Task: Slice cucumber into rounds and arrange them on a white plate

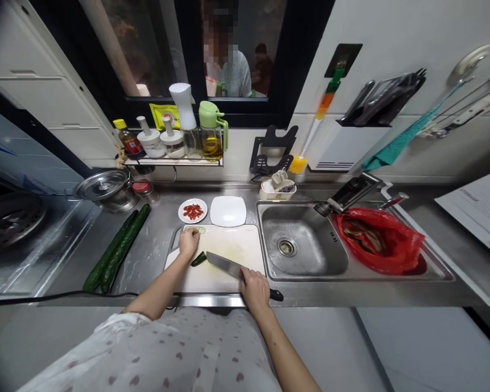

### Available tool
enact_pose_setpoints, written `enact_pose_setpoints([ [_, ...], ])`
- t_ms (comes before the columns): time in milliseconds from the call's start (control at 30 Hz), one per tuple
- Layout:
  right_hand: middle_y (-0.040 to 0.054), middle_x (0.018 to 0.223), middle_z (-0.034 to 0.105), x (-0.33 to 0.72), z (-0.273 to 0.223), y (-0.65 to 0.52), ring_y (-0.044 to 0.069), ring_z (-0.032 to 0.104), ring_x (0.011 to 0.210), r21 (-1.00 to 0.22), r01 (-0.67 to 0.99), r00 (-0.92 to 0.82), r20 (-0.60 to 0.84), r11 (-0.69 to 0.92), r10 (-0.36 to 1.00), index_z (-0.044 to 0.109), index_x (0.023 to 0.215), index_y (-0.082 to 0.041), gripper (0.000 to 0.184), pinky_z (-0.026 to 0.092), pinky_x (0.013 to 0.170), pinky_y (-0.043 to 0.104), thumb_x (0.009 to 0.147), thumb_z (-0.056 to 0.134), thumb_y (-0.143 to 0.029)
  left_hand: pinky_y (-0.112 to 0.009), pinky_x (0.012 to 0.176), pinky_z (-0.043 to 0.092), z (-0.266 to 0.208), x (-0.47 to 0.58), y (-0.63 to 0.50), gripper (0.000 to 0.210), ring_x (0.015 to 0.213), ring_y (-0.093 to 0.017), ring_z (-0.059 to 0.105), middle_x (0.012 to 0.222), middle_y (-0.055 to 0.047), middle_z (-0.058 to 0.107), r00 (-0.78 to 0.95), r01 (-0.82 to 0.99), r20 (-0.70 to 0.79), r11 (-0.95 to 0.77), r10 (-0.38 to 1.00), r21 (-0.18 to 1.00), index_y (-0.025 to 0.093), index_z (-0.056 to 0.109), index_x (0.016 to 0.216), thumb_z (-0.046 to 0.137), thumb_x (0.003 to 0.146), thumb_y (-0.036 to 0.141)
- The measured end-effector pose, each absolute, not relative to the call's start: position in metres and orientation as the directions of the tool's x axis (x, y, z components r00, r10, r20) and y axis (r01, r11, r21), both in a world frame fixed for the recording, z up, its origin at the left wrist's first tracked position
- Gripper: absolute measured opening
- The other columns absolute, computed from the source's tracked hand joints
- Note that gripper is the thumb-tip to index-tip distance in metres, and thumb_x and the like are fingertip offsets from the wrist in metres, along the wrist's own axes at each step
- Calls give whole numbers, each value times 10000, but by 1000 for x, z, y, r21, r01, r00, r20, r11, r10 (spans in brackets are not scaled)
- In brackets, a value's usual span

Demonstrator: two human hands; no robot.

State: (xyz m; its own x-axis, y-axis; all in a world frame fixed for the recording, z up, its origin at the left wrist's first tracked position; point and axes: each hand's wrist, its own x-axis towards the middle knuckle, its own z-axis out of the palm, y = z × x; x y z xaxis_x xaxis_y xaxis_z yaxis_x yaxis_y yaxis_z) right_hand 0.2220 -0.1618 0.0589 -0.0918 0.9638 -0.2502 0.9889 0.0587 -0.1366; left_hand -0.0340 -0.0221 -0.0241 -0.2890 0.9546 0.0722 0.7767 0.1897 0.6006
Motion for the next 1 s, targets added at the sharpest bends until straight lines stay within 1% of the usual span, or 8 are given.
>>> enact_pose_setpoints([
  [100, 40, 987, 689, 223, 56, -162, 188, 583, 945, -168, 985, -83, -236, 44, 968, 598, 1161, -244, 357, 339, 801, 259, 817, 510, -206, -276, 735, 426, -22, -34, -27, 115, 790, -178, 582, 825, -44, 645, -357, 718, 78, 220, 931, 660, 183, 645, 823, 567, 739, 195],
  [233, 17, 969, 698, 223, 54, -160, 172, 605, 916, -286, 958, -55, -205, -7, 977, 626, 1108, -267, 310, 362, 768, 241, 840, 476, -231, -263, 705, 431, -20, -33, -47, 116, 744, -157, 570, 800, -22, 628, -441, 628, 84, 240, 894, 740, 192, 627, 836, 569, 757, 253],
  [333, 18, 969, 703, 219, 56, -155, 171, 624, 901, -393, 917, 4, -177, -74, 984, 626, 1125, -275, 321, 387, 738, 236, 886, 417, -319, -263, 700, 438, -20, -29, -71, 146, 692, -139, 563, 793, -16, 626, -399, 601, 69, 204, 914, 773, 192, 630, 859, 563, 774, 291],
  [400, 20, 991, 705, 214, 58, -150, 174, 630, 914, -448, 889, 17, -168, -92, 986, 624, 1134, -270, 347, 397, 737, 235, 906, 379, -362, -266, 710, 446, -20, -26, -87, 161, 707, -141, 568, 807, -23, 628, -357, 600, 81, 162, 931, 783, 193, 634, 869, 552, 791, 308],
  [467, 17, 992, 708, 208, 62, -145, 176, 633, 918, -472, 877, 7, -171, -89, 985, 621, 1132, -263, 361, 398, 728, 231, 919, 353, -378, -281, 735, 452, -21, -24, -101, 169, 749, -155, 574, 826, -34, 630, -320, 621, 119, 114, 940, 775, 194, 635, 870, 543, 808, 322],
  [600, 16, 987, 708, 190, 71, -133, 173, 633, 895, -467, 883, -47, -185, -45, 982, 615, 1110, -241, 353, 381, 696, 221, 931, 335, -358, -322, 798, 455, -22, -24, -121, 168, 844, -188, 580, 887, -55, 631, -255, 681, 207, 24, 944, 732, 203, 633, 892, 525, 836, 317],
  [767, 52, 944, 704, 169, 77, -122, 175, 624, 868, -423, 906, -147, -247, 30, 958, 617, 1065, -193, 359, 352, 680, 219, 944, 323, -359, -334, 834, 457, -23, -26, -134, 158, 923, -203, 575, 933, -65, 624, -172, 716, 271, -69, 947, 695, 210, 632, 929, 518, 849, 286],
  [1000, 95, 968, 685, 157, 74, -118, 186, 626, 892, -297, 947, -221, -323, 124, 920, 570, 1092, -182, 350, 348, 710, 242, 958, 289, -343, -335, 857, 459, -21, -27, -141, 205, 952, -193, 570, 993, -68, 628, -70, 728, 311, -165, 948, 666, 208, 627, 1025, 525, 860, 273],
])
